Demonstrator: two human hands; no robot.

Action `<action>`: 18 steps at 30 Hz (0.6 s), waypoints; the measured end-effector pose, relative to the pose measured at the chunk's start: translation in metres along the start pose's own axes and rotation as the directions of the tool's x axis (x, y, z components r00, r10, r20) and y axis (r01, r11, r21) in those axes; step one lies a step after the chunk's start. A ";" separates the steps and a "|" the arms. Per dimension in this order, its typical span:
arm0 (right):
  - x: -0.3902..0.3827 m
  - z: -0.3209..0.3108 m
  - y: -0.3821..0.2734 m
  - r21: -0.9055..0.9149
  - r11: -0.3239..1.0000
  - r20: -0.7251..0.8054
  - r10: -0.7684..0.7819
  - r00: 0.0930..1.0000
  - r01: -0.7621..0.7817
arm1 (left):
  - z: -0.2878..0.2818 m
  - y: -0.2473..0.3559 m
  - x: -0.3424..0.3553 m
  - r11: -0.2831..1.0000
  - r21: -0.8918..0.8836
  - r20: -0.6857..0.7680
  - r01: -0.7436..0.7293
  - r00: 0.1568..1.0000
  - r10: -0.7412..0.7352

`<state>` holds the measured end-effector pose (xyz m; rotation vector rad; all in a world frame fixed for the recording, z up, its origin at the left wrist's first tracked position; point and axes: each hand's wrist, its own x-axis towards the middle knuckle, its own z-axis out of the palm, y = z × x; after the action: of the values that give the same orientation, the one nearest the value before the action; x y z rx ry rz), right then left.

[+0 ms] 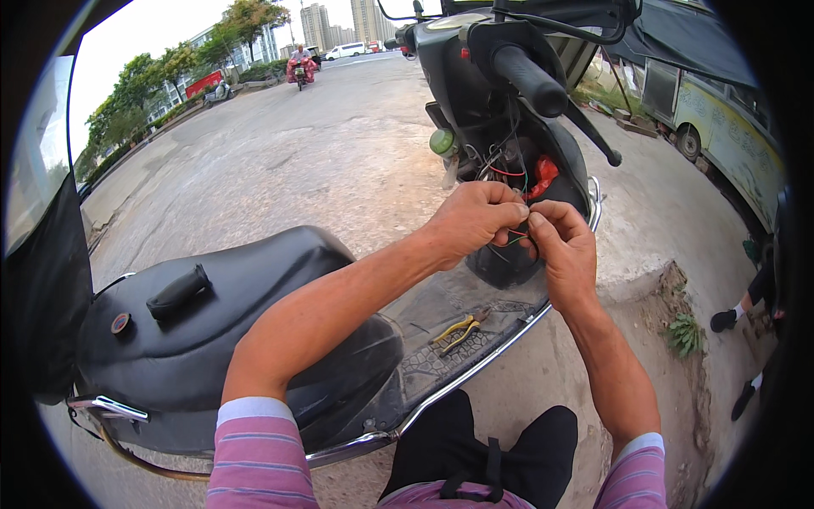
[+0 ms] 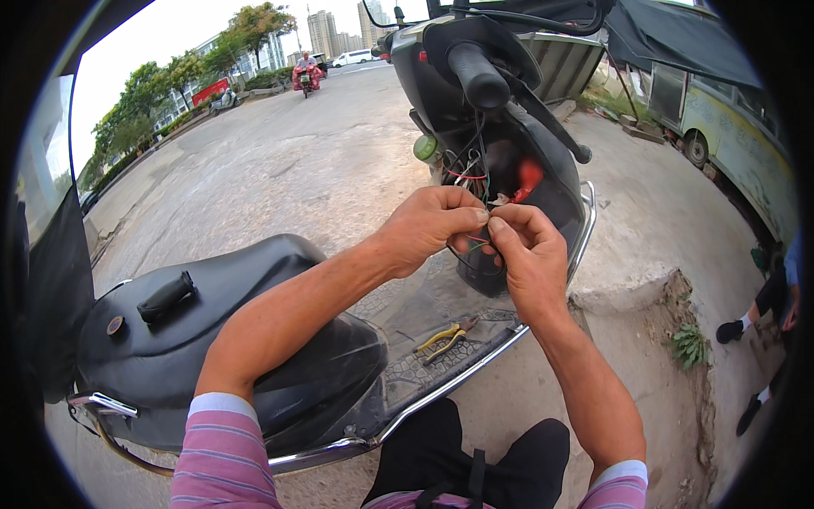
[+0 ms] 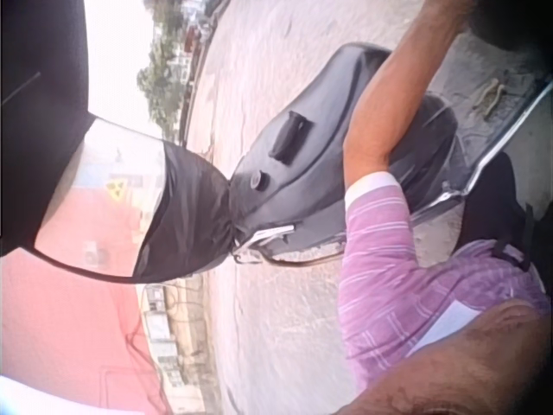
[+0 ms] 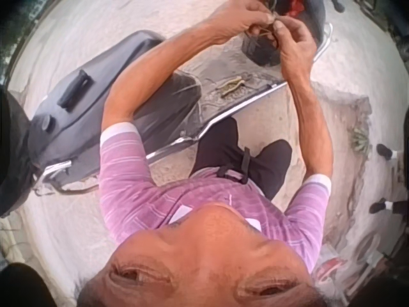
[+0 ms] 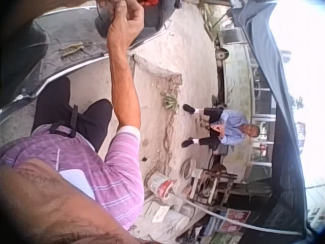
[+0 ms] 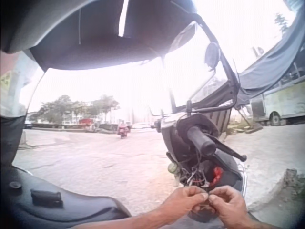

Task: The person repairs the scooter's electrical wiring by stripping a black wire with pliers, twisting it with a red wire, and wrapping the joint with electrical tape. The scooter is parked on a sidewalk with a seated bystander nearby.

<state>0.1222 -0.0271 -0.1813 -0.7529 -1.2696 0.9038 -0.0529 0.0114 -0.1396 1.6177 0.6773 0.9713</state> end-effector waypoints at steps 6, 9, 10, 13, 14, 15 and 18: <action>-0.001 0.008 -0.001 0.042 0.996 -0.030 -0.078 0.996 0.080 | 0.001 0.000 -0.001 1.000 0.020 -0.011 0.013 1.000 -0.013; 0.002 0.001 0.001 -0.005 0.998 0.026 -0.058 0.998 0.058 | 0.000 0.000 0.000 0.999 0.037 -0.021 0.015 1.000 -0.014; 0.002 0.000 0.002 -0.011 0.998 0.019 -0.059 0.998 0.059 | 0.001 -0.001 0.000 0.999 0.034 -0.017 0.015 1.000 -0.015; 0.003 0.002 0.003 -0.017 0.997 0.018 -0.079 0.997 0.079 | -0.001 -0.001 0.000 1.000 0.017 -0.009 0.026 1.000 -0.026; 0.003 0.002 0.004 -0.017 0.996 0.022 -0.092 0.996 0.092 | -0.002 -0.002 0.001 0.999 0.001 -0.001 0.040 0.999 -0.040; 0.003 0.003 0.004 -0.016 0.994 0.025 -0.105 0.994 0.105 | -0.003 -0.002 0.001 0.998 -0.015 0.007 0.053 0.999 -0.053; -0.002 0.007 0.000 -0.065 0.992 0.019 -0.112 0.994 0.113 | -0.004 -0.003 0.002 0.997 -0.042 0.018 0.066 0.998 -0.065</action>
<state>0.1152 -0.0292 -0.1809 -0.7200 -1.3467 0.7809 -0.0549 0.0156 -0.1418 1.5557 0.6896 0.9174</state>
